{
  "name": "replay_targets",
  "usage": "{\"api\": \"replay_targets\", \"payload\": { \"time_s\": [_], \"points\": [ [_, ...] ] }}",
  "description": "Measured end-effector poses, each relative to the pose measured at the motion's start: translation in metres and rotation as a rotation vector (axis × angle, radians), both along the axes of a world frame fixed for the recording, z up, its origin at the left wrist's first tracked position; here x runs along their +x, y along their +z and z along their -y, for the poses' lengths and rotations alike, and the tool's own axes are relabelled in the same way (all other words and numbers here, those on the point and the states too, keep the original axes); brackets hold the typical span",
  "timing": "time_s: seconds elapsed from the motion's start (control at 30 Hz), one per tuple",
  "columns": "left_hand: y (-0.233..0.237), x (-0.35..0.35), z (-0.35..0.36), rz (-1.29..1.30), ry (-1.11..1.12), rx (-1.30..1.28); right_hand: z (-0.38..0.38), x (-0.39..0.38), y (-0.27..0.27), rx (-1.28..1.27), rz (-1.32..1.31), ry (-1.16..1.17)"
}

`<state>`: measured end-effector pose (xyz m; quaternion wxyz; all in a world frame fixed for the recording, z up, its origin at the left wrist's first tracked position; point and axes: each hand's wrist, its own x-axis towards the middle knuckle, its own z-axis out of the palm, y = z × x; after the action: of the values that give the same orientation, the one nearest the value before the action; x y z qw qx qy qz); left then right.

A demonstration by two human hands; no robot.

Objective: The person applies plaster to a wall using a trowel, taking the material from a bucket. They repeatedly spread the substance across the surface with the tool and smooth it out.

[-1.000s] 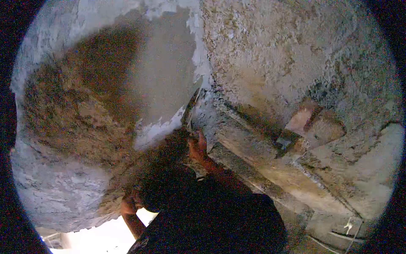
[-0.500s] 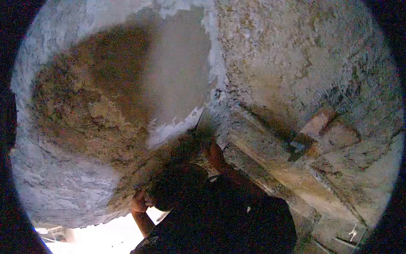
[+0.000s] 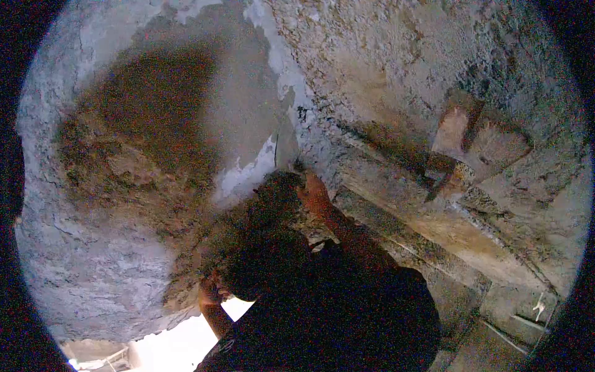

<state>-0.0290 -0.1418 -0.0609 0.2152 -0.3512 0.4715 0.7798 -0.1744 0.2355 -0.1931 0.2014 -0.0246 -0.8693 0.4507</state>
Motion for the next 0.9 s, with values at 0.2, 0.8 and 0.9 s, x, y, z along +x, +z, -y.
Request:
{"api": "replay_targets", "payload": {
  "time_s": [0.2, 0.8, 0.9],
  "points": [
    [0.002, -0.004, -0.003, -0.177, -0.278, -0.243, -0.009, 0.043, 0.007, 0.221, 0.064, 0.146],
    [0.018, -0.006, -0.014, -0.132, -0.184, 0.189, 0.003, 0.053, -0.03, 0.234, -0.064, 0.049],
    [0.02, -0.007, -0.016, 0.033, -0.029, 0.216, -0.001, 0.044, -0.078, -0.089, 0.152, 0.079]
  ]
}}
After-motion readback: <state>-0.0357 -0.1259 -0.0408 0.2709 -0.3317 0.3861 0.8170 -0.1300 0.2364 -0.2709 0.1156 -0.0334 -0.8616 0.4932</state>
